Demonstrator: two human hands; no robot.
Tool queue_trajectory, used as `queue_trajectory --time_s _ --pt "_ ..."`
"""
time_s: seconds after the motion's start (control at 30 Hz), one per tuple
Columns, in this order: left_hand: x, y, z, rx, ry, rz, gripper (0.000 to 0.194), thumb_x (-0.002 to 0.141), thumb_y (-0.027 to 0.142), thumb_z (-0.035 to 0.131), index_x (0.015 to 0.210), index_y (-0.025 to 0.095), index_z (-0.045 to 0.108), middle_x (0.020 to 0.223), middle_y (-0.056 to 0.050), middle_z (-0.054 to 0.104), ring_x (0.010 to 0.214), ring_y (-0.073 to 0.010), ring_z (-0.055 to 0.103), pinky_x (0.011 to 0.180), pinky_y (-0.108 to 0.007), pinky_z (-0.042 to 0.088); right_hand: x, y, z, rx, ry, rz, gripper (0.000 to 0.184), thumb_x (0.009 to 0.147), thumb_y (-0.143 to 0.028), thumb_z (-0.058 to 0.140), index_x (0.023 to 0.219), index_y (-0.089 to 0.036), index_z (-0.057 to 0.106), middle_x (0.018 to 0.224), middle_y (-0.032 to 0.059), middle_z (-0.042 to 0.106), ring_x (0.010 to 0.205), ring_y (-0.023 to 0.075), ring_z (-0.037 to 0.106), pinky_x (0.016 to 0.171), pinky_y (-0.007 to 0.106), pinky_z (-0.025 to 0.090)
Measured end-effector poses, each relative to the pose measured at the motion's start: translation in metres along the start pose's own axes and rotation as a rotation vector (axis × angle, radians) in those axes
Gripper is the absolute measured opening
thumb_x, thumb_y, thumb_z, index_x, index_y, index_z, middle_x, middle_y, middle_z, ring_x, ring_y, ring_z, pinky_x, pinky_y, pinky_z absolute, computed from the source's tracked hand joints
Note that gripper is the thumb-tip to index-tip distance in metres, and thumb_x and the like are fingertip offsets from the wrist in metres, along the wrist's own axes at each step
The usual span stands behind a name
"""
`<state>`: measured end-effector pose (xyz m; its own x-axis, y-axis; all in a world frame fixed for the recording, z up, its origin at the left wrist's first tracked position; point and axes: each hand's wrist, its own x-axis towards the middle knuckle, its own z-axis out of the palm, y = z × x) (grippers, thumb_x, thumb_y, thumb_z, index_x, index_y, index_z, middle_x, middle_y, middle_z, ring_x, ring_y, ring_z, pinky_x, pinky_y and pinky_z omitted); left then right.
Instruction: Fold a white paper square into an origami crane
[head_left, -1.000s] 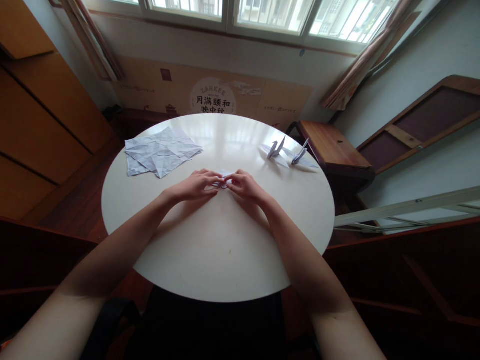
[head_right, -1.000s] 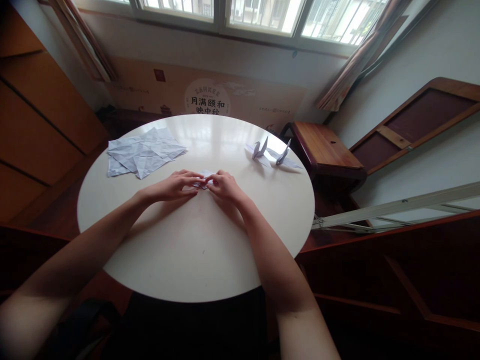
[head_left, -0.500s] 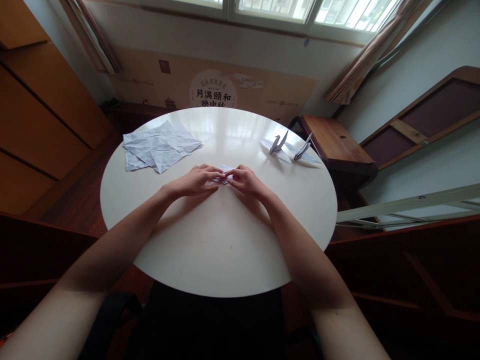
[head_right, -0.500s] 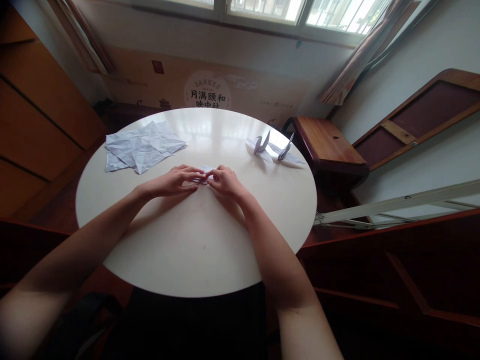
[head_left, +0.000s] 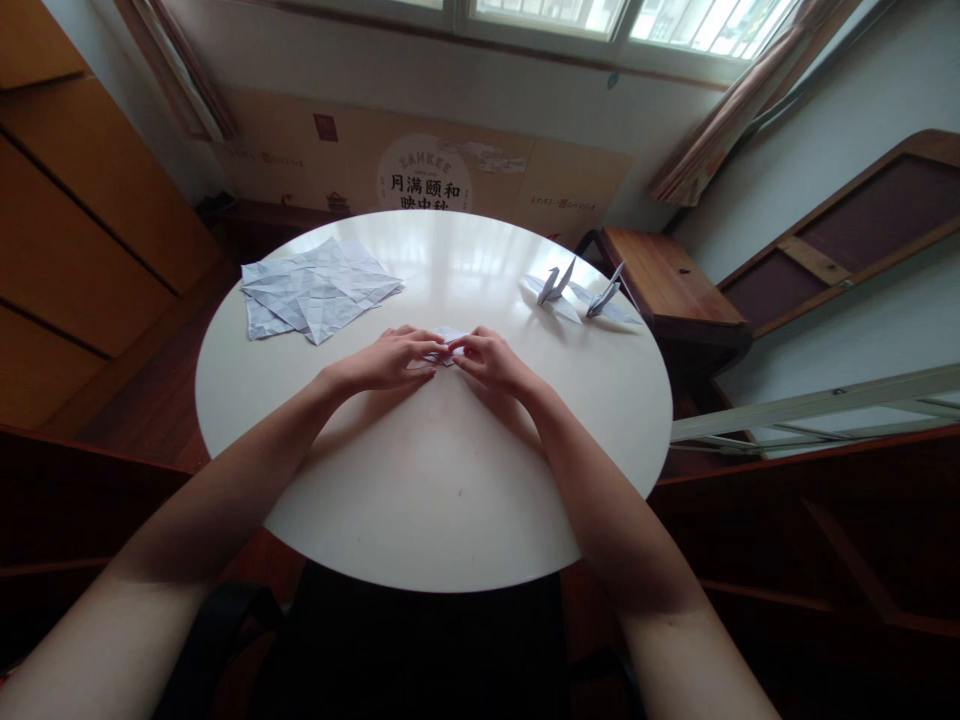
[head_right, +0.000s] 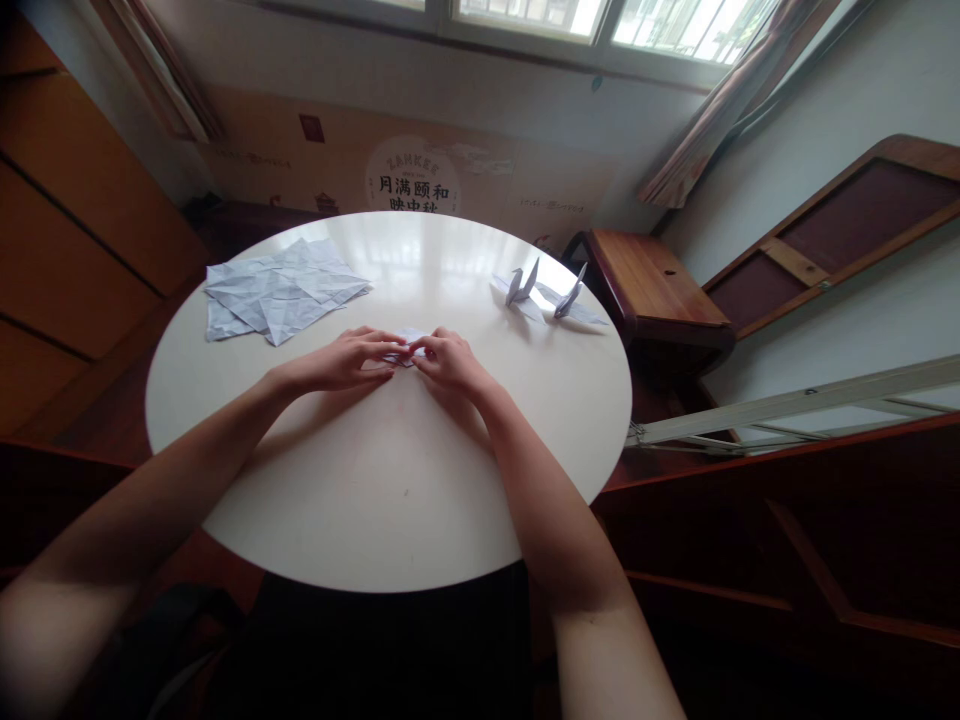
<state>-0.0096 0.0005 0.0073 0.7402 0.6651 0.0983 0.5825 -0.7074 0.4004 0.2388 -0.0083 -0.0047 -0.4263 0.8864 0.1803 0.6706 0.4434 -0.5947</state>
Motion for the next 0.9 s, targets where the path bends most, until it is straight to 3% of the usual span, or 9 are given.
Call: queue_trajectory --time_s 0.9 --pt "-0.0001 0.003 -0.0025 0.021 -0.015 -0.002 0.049 0.1 0.042 0.055 0.146 0.027 0.064 0.15 -0.009 0.061 0.137 -0.0327 0.052 0.119 -0.05 0.035 0.0005 0.0005 0.0003 0.03 -0.003 0.005 0.024 0.092 -0.024 0.067 0.11 -0.023 0.081 0.094 0.0044 0.058 0.084 0.0177 0.059 0.089 0.034 0.05"
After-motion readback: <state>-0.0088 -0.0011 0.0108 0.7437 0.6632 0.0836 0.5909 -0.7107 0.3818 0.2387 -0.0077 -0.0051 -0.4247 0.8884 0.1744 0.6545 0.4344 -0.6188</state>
